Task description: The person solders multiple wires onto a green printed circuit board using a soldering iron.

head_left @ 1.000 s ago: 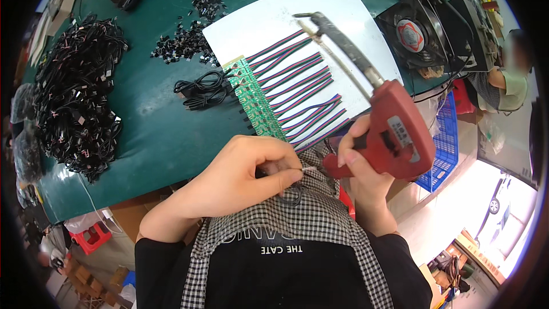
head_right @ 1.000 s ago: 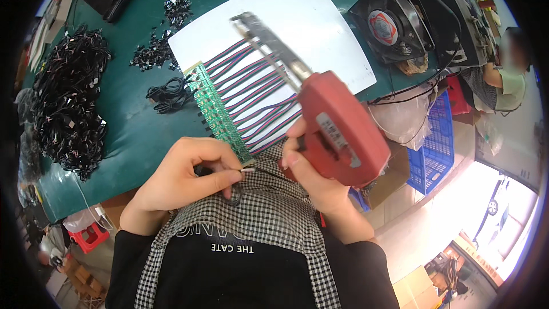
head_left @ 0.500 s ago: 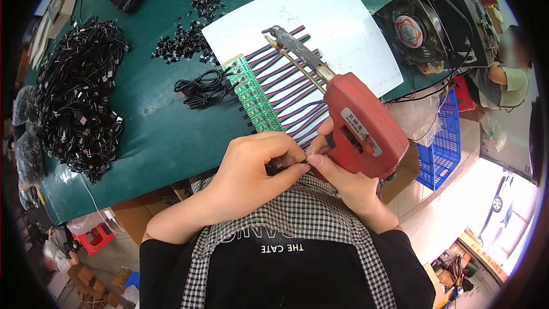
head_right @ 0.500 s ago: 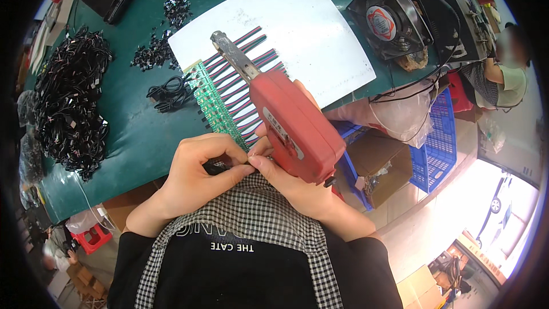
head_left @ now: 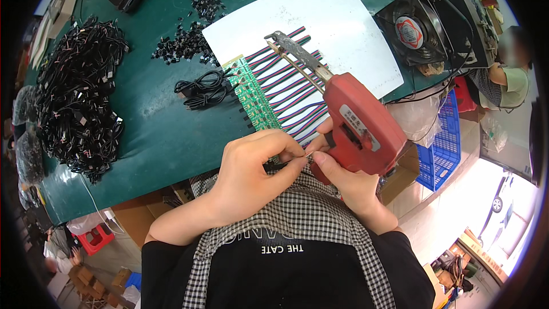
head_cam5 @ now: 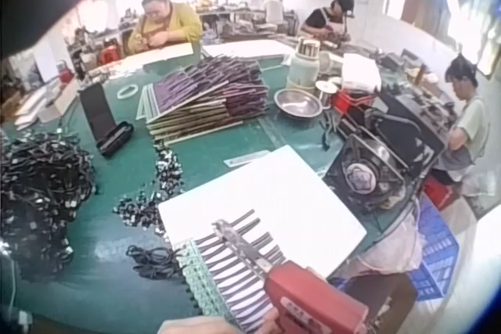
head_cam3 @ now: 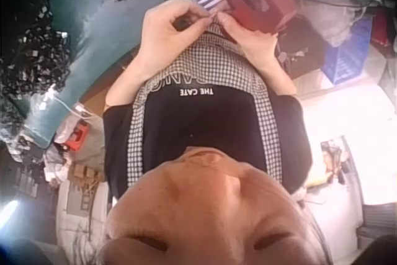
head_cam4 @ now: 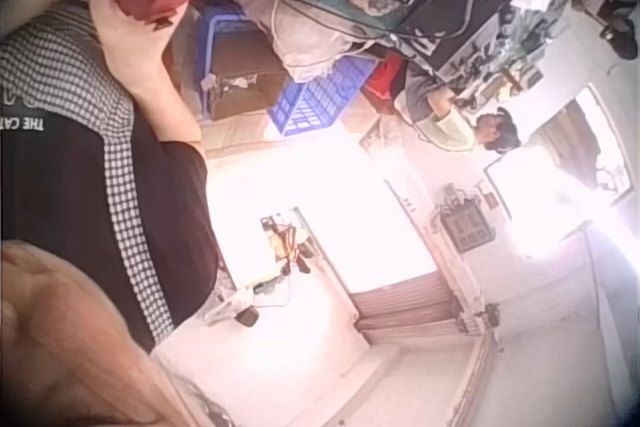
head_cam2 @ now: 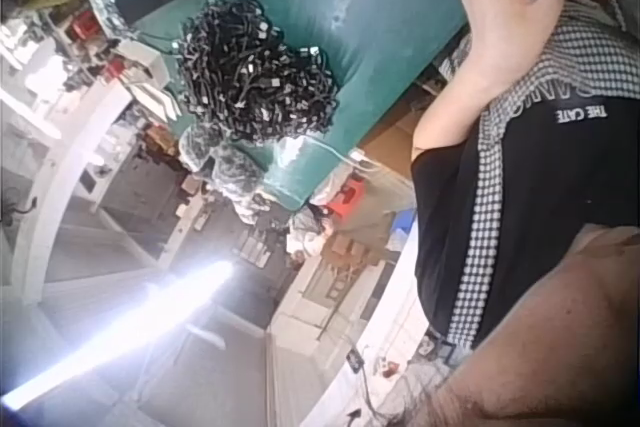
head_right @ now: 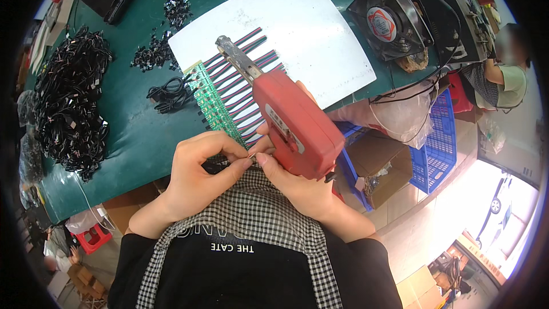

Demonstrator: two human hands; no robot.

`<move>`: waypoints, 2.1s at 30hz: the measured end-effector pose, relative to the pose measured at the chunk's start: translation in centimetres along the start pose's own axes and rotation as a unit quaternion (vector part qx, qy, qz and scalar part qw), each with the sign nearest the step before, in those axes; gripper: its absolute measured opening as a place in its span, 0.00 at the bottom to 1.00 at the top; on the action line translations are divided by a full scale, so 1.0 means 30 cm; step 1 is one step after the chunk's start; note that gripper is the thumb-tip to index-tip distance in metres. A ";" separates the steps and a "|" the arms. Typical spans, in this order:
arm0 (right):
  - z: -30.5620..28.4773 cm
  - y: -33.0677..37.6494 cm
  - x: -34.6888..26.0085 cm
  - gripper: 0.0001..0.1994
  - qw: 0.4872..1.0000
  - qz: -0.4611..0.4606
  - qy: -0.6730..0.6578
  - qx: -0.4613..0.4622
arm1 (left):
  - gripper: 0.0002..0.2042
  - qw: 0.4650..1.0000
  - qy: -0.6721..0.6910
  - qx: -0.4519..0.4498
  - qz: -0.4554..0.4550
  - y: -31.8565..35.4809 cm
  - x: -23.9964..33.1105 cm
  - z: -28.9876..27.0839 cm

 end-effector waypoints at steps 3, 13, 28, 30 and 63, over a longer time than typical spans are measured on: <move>-0.003 -0.005 -0.008 0.24 0.999 0.008 0.023 -0.036 | 0.04 1.000 -0.001 0.011 0.010 0.000 -0.005 0.004; -0.006 0.000 -0.002 0.42 0.998 0.040 -0.005 -0.039 | 0.03 0.992 0.068 -0.101 -0.018 -0.007 -0.002 -0.004; -0.002 0.008 0.000 0.22 0.999 0.000 -0.028 0.018 | 0.02 0.971 0.207 -0.053 -0.111 0.012 -0.012 0.020; 0.000 0.008 -0.002 0.20 1.000 0.008 -0.017 0.023 | 0.02 0.967 0.227 -0.035 -0.114 0.019 -0.017 0.020; -0.191 0.122 0.138 0.27 0.981 0.135 0.142 -0.010 | 0.05 0.955 -0.233 0.178 -0.038 -0.128 -0.125 -0.175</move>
Point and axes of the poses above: each hand's wrist, its own y-axis away from the middle knuckle, its own z-axis out of the palm, x = y × z, the point moved 1 cm from there along -y, towards the middle knuckle
